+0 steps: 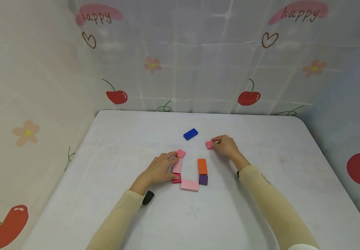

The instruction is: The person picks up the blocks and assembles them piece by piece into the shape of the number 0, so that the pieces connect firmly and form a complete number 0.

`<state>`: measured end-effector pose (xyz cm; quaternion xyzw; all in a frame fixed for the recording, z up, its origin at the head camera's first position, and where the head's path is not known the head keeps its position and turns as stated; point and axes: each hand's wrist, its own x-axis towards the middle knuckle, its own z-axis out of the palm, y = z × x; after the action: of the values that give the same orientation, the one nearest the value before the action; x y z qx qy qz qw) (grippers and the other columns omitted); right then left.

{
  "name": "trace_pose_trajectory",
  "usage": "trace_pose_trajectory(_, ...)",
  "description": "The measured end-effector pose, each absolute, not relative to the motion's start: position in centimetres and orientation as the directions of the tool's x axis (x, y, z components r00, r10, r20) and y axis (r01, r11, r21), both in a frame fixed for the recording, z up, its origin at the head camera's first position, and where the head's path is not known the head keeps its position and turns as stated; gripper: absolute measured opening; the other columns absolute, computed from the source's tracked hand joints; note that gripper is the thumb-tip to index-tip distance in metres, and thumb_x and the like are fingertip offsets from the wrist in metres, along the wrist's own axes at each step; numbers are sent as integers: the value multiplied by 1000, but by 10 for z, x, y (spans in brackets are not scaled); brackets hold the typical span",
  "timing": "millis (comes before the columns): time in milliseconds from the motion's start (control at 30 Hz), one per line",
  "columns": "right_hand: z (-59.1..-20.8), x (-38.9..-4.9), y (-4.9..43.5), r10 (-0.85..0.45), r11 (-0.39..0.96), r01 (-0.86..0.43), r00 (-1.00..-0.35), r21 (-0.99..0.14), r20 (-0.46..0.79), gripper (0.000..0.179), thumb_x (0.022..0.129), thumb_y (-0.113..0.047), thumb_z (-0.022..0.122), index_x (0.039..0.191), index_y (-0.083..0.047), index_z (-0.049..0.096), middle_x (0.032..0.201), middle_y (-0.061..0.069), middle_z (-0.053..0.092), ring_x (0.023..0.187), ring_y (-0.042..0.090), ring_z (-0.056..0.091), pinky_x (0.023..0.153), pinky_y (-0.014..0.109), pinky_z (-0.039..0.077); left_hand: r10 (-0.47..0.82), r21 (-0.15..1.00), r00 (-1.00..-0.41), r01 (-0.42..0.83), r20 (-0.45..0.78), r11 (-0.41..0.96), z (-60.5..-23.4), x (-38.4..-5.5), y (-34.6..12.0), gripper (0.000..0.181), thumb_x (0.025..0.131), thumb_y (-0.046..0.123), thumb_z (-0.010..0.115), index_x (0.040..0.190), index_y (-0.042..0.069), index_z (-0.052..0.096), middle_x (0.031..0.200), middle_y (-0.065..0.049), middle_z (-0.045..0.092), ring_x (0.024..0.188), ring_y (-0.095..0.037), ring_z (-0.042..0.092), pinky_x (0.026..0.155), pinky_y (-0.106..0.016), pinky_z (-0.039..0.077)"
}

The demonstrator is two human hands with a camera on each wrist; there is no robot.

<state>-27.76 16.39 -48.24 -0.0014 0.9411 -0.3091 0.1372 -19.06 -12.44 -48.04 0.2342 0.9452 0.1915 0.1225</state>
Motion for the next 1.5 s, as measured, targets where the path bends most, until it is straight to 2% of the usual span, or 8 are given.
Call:
trace_pose_trajectory(267, -485, -273, 155, -102, 816, 62, -963, -575, -249, 37, 95, -23, 63, 128, -8, 65, 115, 19, 66, 92, 27, 57, 75, 33, 47, 493, 426, -859, 397, -139, 813, -481, -190, -124, 70, 82, 35, 78, 142, 11, 52, 155, -6, 39, 137, -30, 40, 104, -49, 39)
trace_pose_trajectory(533, -484, -265, 149, -121, 790, 50, -964, -611, -236, 37, 94, -24, 63, 128, -7, 65, 113, 18, 65, 94, 29, 56, 79, 35, 48, 494, 429, -859, 397, -138, 811, -480, -190, -124, 70, 82, 34, 78, 142, 10, 52, 155, -7, 39, 137, -30, 40, 103, -49, 39)
trace_pose_trajectory(733, -485, -262, 147, -139, 784, 27, -966, -620, -219, 37, 93, -24, 65, 125, -6, 67, 107, 16, 67, 85, 24, 56, 69, 28, 46, 492, 424, -859, 397, -139, 814, -480, -191, -124, 70, 82, 35, 78, 142, 11, 52, 155, -6, 39, 137, -30, 40, 103, -49, 39)
trace_pose_trajectory(967, -486, -259, 144, -158, 783, 12, -963, -621, -218, 36, 91, -24, 67, 122, -6, 68, 107, 16, 67, 74, 19, 58, 62, 24, 45, 487, 416, -861, 394, -144, 819, -481, -191, -124, 69, 82, 36, 78, 142, 12, 53, 155, -6, 39, 137, -29, 41, 104, -49, 39)
trace_pose_trajectory(1200, -487, -256, 141, -159, 794, 6, -963, -608, -216, 35, 91, -25, 67, 121, -8, 69, 105, 14, 67, 79, 21, 57, 64, 26, 44, 485, 425, -862, 388, -148, 818, -482, -191, -124, 70, 82, 36, 78, 142, 12, 52, 155, -5, 39, 137, -29, 40, 105, -48, 38)
trace_pose_trajectory(1500, -483, -251, 137, -178, 795, -8, -959, -606, -220, 36, 91, -26, 68, 121, -8, 69, 103, 14, 67, 78, 21, 58, 63, 26, 45, 483, 429, -864, 386, -143, 817, -482, -191, -124, 70, 82, 36, 78, 142, 13, 52, 155, -5, 39, 137, -29, 40, 104, -48, 39)
